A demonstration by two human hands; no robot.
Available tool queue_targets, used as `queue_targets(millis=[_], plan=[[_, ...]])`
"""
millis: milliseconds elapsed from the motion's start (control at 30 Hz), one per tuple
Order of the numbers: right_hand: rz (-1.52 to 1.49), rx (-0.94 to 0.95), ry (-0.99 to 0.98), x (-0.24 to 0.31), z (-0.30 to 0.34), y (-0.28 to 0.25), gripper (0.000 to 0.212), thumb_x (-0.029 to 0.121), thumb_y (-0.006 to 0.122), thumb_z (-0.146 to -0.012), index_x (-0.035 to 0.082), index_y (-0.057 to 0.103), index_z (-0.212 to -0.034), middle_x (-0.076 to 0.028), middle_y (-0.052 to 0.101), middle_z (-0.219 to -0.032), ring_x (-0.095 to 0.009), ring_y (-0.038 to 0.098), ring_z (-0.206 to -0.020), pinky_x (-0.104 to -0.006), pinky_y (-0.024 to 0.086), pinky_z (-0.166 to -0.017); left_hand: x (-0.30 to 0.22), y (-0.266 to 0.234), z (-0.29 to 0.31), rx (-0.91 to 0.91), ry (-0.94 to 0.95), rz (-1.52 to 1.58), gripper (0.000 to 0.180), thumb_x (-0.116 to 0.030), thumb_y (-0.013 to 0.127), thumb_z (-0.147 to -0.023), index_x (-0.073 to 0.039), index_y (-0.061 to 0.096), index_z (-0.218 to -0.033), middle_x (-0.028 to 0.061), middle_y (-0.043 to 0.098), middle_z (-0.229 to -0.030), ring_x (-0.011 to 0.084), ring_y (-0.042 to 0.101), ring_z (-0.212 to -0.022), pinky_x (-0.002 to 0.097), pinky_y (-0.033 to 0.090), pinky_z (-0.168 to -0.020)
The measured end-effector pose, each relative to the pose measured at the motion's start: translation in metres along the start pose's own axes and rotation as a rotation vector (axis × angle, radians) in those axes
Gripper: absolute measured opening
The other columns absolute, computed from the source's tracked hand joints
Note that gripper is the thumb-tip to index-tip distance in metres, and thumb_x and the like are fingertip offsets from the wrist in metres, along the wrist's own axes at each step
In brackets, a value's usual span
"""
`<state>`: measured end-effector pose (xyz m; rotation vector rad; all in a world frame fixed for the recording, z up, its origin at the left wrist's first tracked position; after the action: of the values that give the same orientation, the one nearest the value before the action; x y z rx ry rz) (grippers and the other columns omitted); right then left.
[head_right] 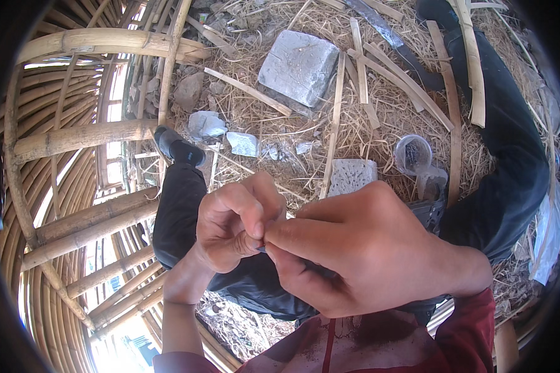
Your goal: The person shaves and tapers a bamboo stick using a knife against a stone and then uses a multi-tool to work on a small wooden component.
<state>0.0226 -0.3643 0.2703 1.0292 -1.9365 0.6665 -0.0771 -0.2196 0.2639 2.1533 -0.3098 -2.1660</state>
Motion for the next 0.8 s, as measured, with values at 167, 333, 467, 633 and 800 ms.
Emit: queue_targets(millis=[167,333,467,633,800], plan=[[-0.06,0.016,0.033,-0.0015,-0.0002,-0.0002,0.014,0.001,0.07,-0.082,-0.001,0.073,-0.096,-0.006,0.057,-0.057,-0.015,0.053,-0.04,-0.0285,0.037,-0.039,-0.0006,0.0006,0.0002,0.0,0.021,0.011,0.014,0.002,0.067,-0.095,-0.003,0.06,-0.106,0.0101,0.053,-0.102,0.0119,0.055,-0.084,0.0229,0.048,-0.072],[-0.049,0.021,0.028,-0.0015,-0.0005,-0.0003,0.015,0.0,0.07,-0.082,-0.001,0.073,-0.097,-0.006,0.057,-0.058,-0.015,0.053,-0.04,-0.0287,0.037,-0.039,0.0,0.0002,0.0014,-0.007,0.015,0.005,0.016,0.001,0.068,-0.094,-0.004,0.06,-0.107,0.0103,0.053,-0.102,0.0122,0.055,-0.084,0.0229,0.048,-0.072],[-0.038,0.009,0.017,-0.0012,-0.0008,-0.0004,0.014,0.0,0.07,-0.082,-0.001,0.073,-0.096,-0.006,0.057,-0.057,-0.016,0.053,-0.04,-0.0291,0.037,-0.039,0.0005,-0.0003,0.0014,-0.01,0.007,0.013,0.016,0.001,0.068,-0.094,-0.004,0.06,-0.107,0.0104,0.053,-0.102,0.0124,0.055,-0.084,0.0231,0.048,-0.073],[-0.02,0.003,0.007,-0.0001,-0.0012,-0.0009,0.014,0.0,0.07,-0.081,-0.002,0.073,-0.095,-0.006,0.057,-0.057,-0.017,0.054,-0.04,-0.0297,0.037,-0.038,0.0007,-0.0003,0.0008,-0.006,0.03,0.002,0.016,0.001,0.068,-0.094,-0.003,0.06,-0.107,0.0104,0.053,-0.103,0.0123,0.054,-0.085,0.023,0.048,-0.073],[-0.022,-0.001,0.011,-0.0009,-0.0012,0.0,0.014,0.0,0.07,-0.082,-0.002,0.073,-0.095,-0.007,0.058,-0.058,-0.017,0.054,-0.04,-0.0297,0.038,-0.038,0.0012,0.0,0.001,-0.015,0.025,0.007,0.016,0.001,0.068,-0.094,-0.003,0.06,-0.108,0.0104,0.053,-0.102,0.012,0.053,-0.084,0.0229,0.048,-0.072]])
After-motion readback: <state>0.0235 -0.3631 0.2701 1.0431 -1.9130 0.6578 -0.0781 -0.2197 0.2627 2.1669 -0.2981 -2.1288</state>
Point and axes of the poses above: each hand's wrist, its own z-axis away from the middle knuckle, its own y-axis out of the palm, x = y × z, the point moved 5 cm from there along -z, towards the middle knuckle
